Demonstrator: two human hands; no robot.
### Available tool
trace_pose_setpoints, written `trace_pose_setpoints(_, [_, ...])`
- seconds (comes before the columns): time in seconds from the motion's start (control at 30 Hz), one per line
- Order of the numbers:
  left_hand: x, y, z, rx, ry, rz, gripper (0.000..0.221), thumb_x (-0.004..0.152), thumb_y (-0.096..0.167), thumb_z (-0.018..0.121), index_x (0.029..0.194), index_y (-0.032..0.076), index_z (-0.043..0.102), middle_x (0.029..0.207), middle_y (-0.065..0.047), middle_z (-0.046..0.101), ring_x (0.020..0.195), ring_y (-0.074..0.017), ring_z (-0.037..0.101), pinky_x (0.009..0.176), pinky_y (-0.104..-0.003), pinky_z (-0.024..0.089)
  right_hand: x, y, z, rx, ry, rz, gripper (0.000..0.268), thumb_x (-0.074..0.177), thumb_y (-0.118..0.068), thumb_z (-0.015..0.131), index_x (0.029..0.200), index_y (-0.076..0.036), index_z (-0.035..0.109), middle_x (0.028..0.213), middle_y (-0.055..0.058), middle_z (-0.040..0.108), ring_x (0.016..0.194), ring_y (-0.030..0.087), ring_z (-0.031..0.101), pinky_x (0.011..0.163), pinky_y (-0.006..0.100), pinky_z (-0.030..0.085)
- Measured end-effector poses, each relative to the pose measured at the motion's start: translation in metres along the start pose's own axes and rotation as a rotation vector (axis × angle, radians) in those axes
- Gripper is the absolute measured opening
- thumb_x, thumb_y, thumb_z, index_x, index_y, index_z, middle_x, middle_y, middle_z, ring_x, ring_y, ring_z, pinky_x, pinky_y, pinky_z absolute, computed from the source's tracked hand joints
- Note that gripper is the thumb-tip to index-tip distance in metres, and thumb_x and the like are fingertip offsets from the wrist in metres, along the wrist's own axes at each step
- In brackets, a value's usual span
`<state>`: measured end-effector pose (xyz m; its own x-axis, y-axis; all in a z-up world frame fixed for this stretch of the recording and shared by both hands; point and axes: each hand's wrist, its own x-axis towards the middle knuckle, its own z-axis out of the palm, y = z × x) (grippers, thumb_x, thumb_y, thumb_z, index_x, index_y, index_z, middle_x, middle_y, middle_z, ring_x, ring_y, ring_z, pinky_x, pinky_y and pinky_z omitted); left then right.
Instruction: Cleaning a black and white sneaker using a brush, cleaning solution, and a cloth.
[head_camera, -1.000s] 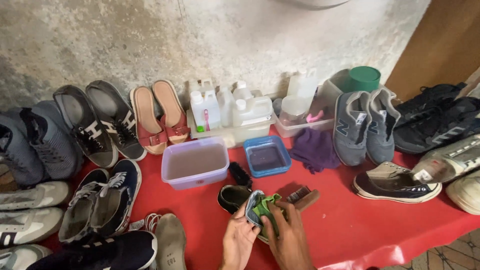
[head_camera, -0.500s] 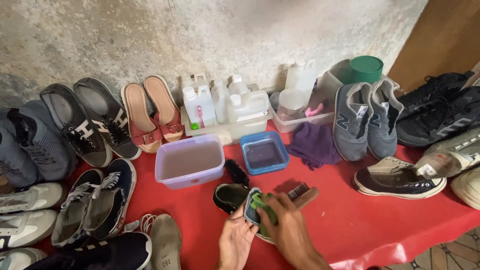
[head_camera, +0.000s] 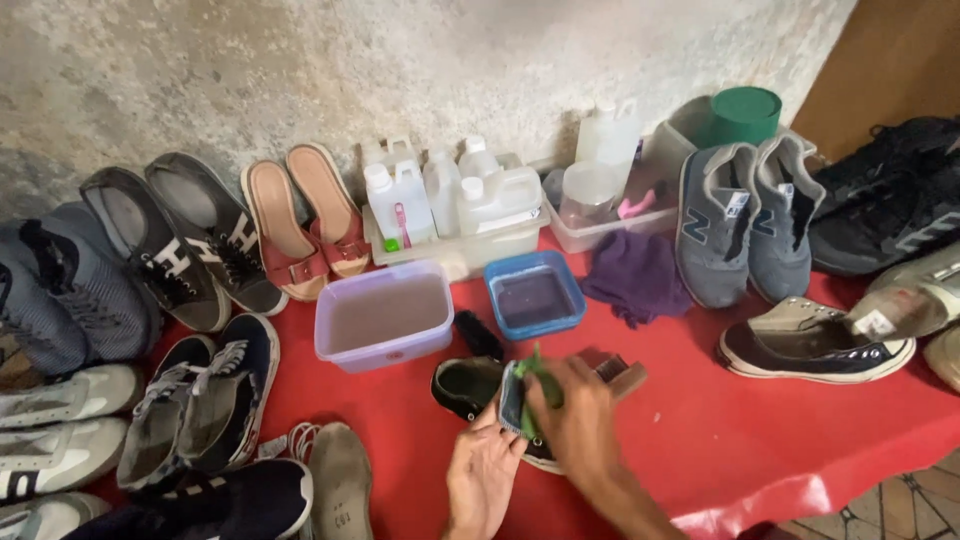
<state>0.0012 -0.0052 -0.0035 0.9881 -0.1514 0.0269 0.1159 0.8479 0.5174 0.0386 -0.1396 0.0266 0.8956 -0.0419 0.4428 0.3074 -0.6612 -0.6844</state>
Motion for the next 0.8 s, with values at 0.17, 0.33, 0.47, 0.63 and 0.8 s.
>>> trace_pose_setpoints(0.17, [-0.002, 0.007, 0.005, -0.056, 0.005, -0.037, 0.075, 0.084, 0.029, 0.045, 0.152, -0.003, 0.044, 0.137, -0.024, 0.062, 0.119, -0.0329, 0.060, 0.097, -0.037, 0.048, -0.037, -0.018, 0.006, -0.034, 0.063, -0.173, 0.019, 0.088, -0.025, 0.071, 0.105, -0.017, 0.073, 0.090, 0.004, 0.066, 0.077, 0.027, 0.068, 0.069, 0.042, 0.054])
trace_pose_setpoints(0.33, [-0.001, -0.006, -0.015, -0.039, 0.067, -0.035, 0.072, 0.088, 0.027, 0.042, 0.153, -0.002, 0.047, 0.144, -0.017, 0.061, 0.116, -0.0226, 0.057, 0.099, -0.033, 0.044, 0.002, -0.012, 0.007, 0.019, -0.037, -0.053, 0.021, 0.090, -0.019, 0.066, 0.110, -0.018, 0.072, 0.091, 0.006, 0.064, 0.078, 0.030, 0.069, 0.069, 0.047, 0.049])
trace_pose_setpoints(0.47, [0.002, 0.002, -0.003, -0.138, -0.165, 0.082, 0.070, 0.092, 0.028, 0.043, 0.153, -0.006, 0.041, 0.157, -0.024, 0.047, 0.143, -0.0321, 0.044, 0.116, -0.038, 0.032, -0.029, -0.035, 0.004, 0.082, -0.072, -0.192, 0.026, 0.084, -0.018, 0.068, 0.110, -0.017, 0.072, 0.105, 0.007, 0.069, 0.089, 0.030, 0.070, 0.076, 0.042, 0.054])
trace_pose_setpoints(0.63, [0.000, 0.000, -0.009, -0.065, -0.068, -0.002, 0.072, 0.092, 0.033, 0.043, 0.158, 0.005, 0.037, 0.150, -0.013, 0.056, 0.133, -0.0231, 0.054, 0.106, -0.035, 0.042, 0.005, -0.023, 0.010, -0.039, -0.149, -0.079, 0.030, 0.091, -0.023, 0.062, 0.119, -0.020, 0.071, 0.087, 0.009, 0.067, 0.075, 0.031, 0.068, 0.073, 0.048, 0.048])
trace_pose_setpoints(0.8, [0.008, -0.009, -0.034, -0.175, 0.232, -0.021, 0.051, 0.096, 0.030, 0.039, 0.132, 0.000, 0.060, 0.127, -0.020, 0.064, 0.120, -0.0314, 0.057, 0.102, -0.036, 0.040, -0.015, -0.032, 0.011, -0.011, -0.073, -0.206, 0.024, 0.084, -0.017, 0.070, 0.108, -0.020, 0.072, 0.100, 0.006, 0.067, 0.084, 0.031, 0.069, 0.065, 0.046, 0.054])
